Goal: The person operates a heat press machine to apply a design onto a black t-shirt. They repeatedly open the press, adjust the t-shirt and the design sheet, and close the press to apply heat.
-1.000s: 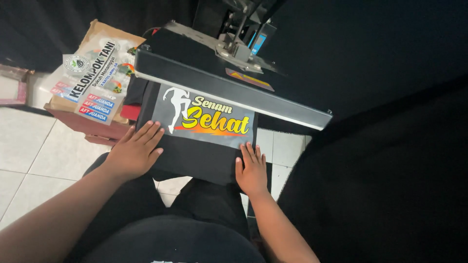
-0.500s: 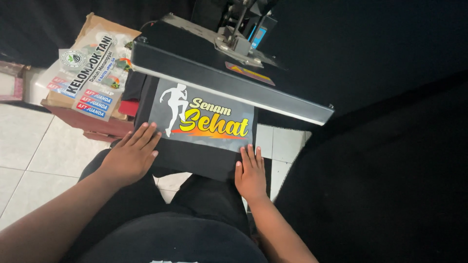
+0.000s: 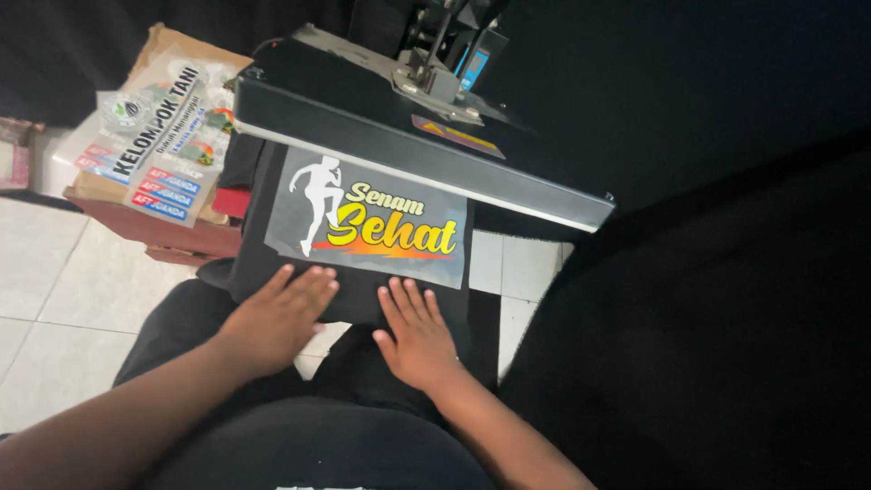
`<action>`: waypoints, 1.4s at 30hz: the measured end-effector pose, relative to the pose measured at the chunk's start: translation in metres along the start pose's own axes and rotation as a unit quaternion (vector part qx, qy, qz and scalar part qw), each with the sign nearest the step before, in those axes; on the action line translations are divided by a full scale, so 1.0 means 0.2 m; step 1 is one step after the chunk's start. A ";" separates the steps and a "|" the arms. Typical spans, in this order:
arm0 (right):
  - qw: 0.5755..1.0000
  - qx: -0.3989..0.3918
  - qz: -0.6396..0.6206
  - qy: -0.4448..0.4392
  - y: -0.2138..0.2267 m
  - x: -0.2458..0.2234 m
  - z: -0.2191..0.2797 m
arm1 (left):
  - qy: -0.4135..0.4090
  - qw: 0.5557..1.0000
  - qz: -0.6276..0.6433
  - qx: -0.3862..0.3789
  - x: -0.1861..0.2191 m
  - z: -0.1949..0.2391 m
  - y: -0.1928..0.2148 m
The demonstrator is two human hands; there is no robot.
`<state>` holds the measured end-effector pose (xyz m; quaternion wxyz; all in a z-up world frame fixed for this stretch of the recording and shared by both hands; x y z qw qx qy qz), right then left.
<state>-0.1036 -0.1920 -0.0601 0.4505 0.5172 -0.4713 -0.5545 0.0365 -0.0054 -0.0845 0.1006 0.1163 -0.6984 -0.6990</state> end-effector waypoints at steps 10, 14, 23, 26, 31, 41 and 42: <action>0.975 -0.031 -0.042 -0.215 -0.02 0.44 0.29 | 0.155 0.987 0.047 -0.023 -0.32 0.27 -0.06; 0.964 -0.093 -0.035 -0.246 -0.03 0.55 0.26 | 0.180 0.978 0.051 -0.093 -0.39 0.26 -0.09; 0.848 0.386 -0.147 -0.333 0.97 0.80 0.08 | 0.454 0.845 0.255 0.124 -0.77 0.08 0.99; 0.842 0.340 -0.190 -0.374 1.46 0.57 -0.03 | 0.420 0.868 0.228 0.136 -0.72 -0.05 1.48; 0.948 -0.011 0.298 -0.113 1.17 1.03 -0.32 | 0.383 0.905 0.148 -0.109 -0.63 -0.27 1.72; 0.903 -0.222 -0.001 -0.368 1.48 0.65 -0.23 | 0.317 0.890 0.081 -0.316 -0.70 -0.39 1.65; 0.896 -0.249 -0.012 -0.368 1.50 0.64 -0.24 | 0.319 0.880 0.101 -0.336 -0.70 -0.40 1.68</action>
Point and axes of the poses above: each hand's wrist, its own z-axis away from the middle knuckle, its own y-axis out of the back of the hand, x = y × z, the point moved 4 cm from there along -z, towards the middle knuckle, and after that the axes turned 1 degree about z, right-handed, at the moved point
